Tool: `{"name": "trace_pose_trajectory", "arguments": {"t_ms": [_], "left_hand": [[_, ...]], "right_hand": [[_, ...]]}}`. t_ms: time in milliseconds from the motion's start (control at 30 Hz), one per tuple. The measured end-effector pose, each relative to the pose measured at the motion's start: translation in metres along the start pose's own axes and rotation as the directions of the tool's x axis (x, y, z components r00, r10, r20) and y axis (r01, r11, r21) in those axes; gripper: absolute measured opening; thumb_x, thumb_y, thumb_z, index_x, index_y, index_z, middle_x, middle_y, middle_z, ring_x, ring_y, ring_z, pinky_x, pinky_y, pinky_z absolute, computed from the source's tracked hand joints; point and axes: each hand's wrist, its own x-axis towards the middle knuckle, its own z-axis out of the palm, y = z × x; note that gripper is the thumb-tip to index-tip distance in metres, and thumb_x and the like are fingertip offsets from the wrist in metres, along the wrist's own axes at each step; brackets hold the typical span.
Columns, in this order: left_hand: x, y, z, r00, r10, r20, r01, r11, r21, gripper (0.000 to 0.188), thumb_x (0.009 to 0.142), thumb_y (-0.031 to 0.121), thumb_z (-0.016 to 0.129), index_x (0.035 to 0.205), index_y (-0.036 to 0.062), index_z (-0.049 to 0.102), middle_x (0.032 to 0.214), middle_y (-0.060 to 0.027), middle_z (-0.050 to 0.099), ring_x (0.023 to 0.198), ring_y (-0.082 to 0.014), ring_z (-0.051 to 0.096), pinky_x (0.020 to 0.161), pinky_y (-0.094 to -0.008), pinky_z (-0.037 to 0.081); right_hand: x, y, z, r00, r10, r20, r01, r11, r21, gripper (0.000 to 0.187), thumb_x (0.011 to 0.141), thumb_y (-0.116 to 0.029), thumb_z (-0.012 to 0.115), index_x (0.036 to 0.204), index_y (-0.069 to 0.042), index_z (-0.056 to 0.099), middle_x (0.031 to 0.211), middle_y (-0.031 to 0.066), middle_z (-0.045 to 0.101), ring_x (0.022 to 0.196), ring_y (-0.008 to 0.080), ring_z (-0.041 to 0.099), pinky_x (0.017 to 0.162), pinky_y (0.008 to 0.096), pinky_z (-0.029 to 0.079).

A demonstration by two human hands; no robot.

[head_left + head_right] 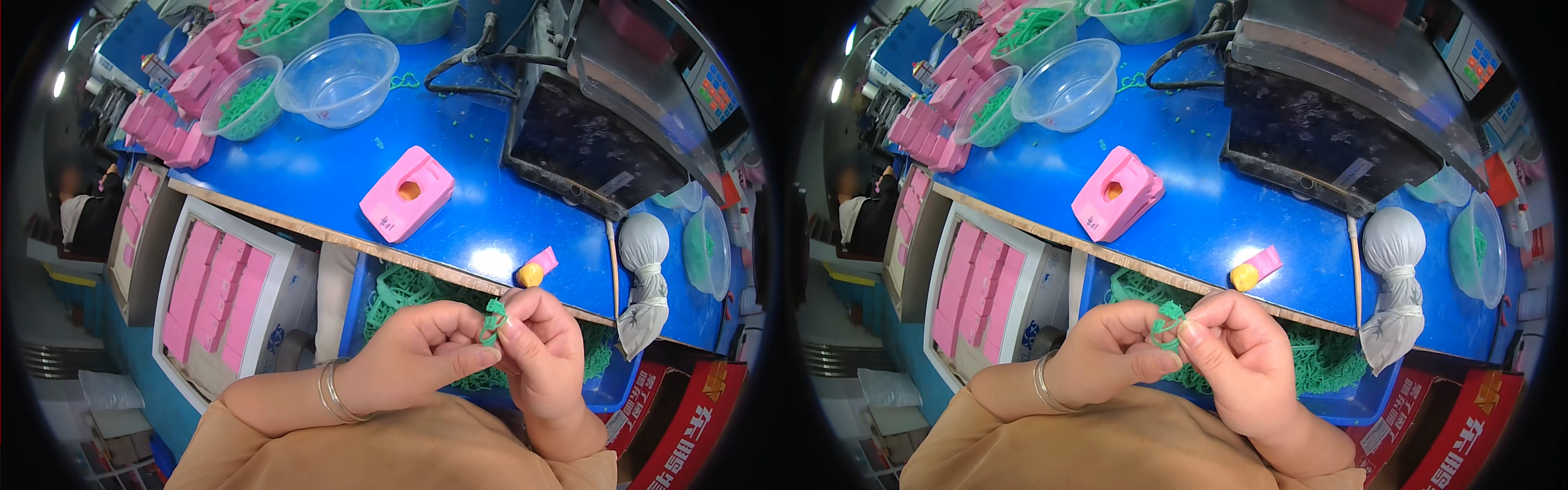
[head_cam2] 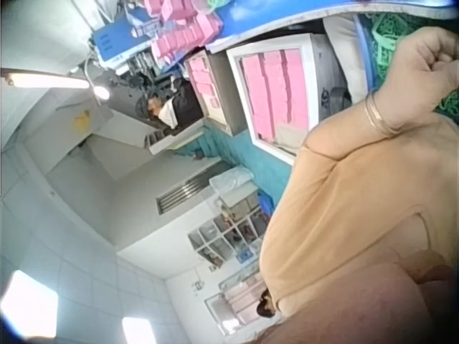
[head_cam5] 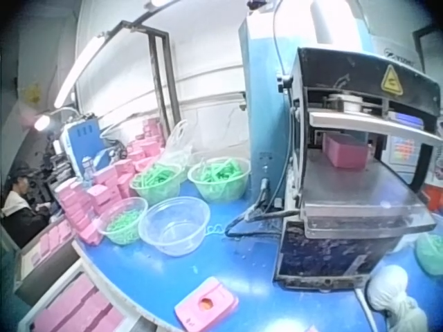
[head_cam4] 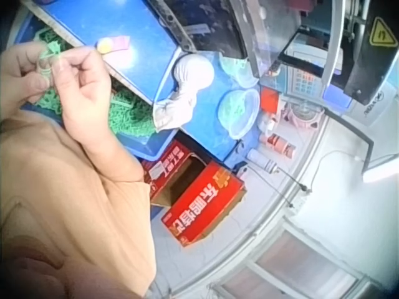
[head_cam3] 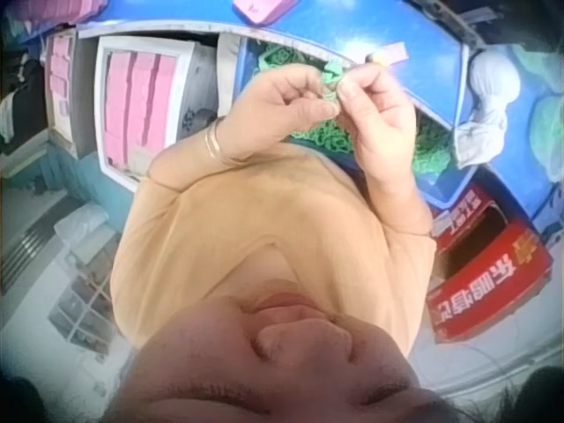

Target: The recorder is assembling green wax jewelry components into pink rubber molds and placing them into a press machine.

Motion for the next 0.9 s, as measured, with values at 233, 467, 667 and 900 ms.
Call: {"name": "trace_pose_trajectory", "arguments": {"t_ms": [233, 467, 667, 900], "left_hand": [[-0.001, -0.003, -0.002, 0.997, 0.074, 0.018, -0.074, 0.997, 0.001, 0.015, 0.081, -0.002, 0.057, 0.095, 0.0022, 0.054, 0.091, -0.0043, 0.059, 0.073, -0.0041, 0.049, 0.059, -0.0180, 0.039], [0.000, -0.004, -0.002, 0.997, 0.074, 0.020, -0.073, 0.997, -0.012, 0.006, 0.086, 0.007, 0.056, 0.090, 0.0032, 0.053, 0.074, 0.0041, 0.050, 0.064, 0.0011, 0.041, 0.051, -0.0144, 0.032], [-0.001, -0.001, -0.004, 0.999, 0.035, 0.026, -0.034, 0.999, -0.041, 0.004, 0.086, 0.007, 0.055, 0.087, 0.0044, 0.052, 0.072, 0.0054, 0.048, 0.062, 0.0016, 0.039, 0.050, -0.0143, 0.030], [0.001, -0.005, 0.001, 0.996, 0.083, -0.028, -0.082, 0.996, 0.039, 0.005, 0.085, 0.006, 0.056, 0.088, 0.0039, 0.052, 0.071, 0.0067, 0.047, 0.061, 0.0019, 0.037, 0.051, -0.0144, 0.031]], "right_hand": [[0.000, -0.003, -0.005, 0.999, 0.038, -0.004, -0.037, 0.994, 0.098, 0.002, 0.085, -0.002, 0.052, 0.086, -0.001, 0.051, 0.073, 0.0014, 0.051, 0.060, 0.0040, 0.041, 0.051, 0.0181, 0.032], [0.000, -0.007, -0.005, 0.991, 0.123, 0.050, -0.130, 0.973, 0.191, 0.006, 0.084, -0.002, 0.054, 0.090, -0.001, 0.052, 0.078, 0.0021, 0.053, 0.060, 0.0037, 0.042, 0.051, 0.0176, 0.032], [-0.001, -0.002, -0.006, 0.989, 0.129, 0.076, -0.141, 0.974, 0.178, 0.008, 0.083, -0.001, 0.055, 0.090, -0.003, 0.052, 0.082, 0.0018, 0.054, 0.063, 0.0037, 0.044, 0.053, 0.0171, 0.032], [-0.001, -0.006, -0.003, 0.991, 0.120, 0.059, -0.128, 0.976, 0.175, 0.007, 0.085, -0.004, 0.052, 0.092, -0.003, 0.050, 0.079, 0.0010, 0.052, 0.060, 0.0030, 0.040, 0.050, 0.0173, 0.030]]}}
